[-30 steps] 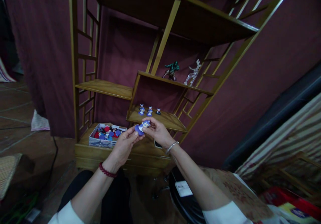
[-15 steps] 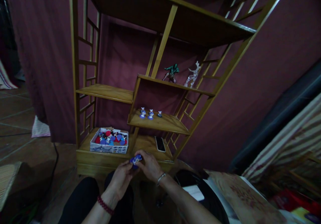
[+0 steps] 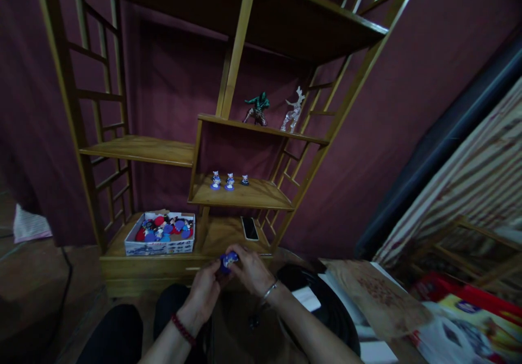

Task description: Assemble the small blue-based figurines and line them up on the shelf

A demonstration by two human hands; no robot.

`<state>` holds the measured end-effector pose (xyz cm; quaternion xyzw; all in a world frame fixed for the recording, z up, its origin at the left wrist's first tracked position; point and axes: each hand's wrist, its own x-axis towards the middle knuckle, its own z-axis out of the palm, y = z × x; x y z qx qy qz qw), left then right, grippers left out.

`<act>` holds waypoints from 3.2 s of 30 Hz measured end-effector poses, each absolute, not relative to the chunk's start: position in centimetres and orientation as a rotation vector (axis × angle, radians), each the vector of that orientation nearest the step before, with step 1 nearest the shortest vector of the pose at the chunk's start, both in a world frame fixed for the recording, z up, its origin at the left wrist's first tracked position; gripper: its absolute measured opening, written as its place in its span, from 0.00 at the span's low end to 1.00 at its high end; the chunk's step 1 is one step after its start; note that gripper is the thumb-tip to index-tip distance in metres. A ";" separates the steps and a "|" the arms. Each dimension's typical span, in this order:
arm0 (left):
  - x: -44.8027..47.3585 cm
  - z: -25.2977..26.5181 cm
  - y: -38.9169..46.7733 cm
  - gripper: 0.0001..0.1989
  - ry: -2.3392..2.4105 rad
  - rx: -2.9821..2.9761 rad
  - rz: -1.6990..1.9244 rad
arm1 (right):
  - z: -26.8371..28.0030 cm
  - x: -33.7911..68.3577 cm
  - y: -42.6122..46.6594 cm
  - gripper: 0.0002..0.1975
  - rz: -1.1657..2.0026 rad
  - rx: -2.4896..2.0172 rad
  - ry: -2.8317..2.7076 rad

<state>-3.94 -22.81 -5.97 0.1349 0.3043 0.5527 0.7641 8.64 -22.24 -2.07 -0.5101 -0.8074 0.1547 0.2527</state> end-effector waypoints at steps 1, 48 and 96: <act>-3.6 -5.4 -22.4 0.07 0.659 0.296 1.203 | -1.6 9.0 -21.9 0.13 0.395 -1.378 -2.194; -3.6 -4.2 -24.2 0.10 0.801 0.364 1.446 | -1.4 5.1 -22.8 0.09 0.191 -1.743 -2.047; -9.7 -2.9 -24.7 0.17 0.528 0.572 1.293 | -0.3 3.4 -22.4 0.12 0.688 -1.230 -1.782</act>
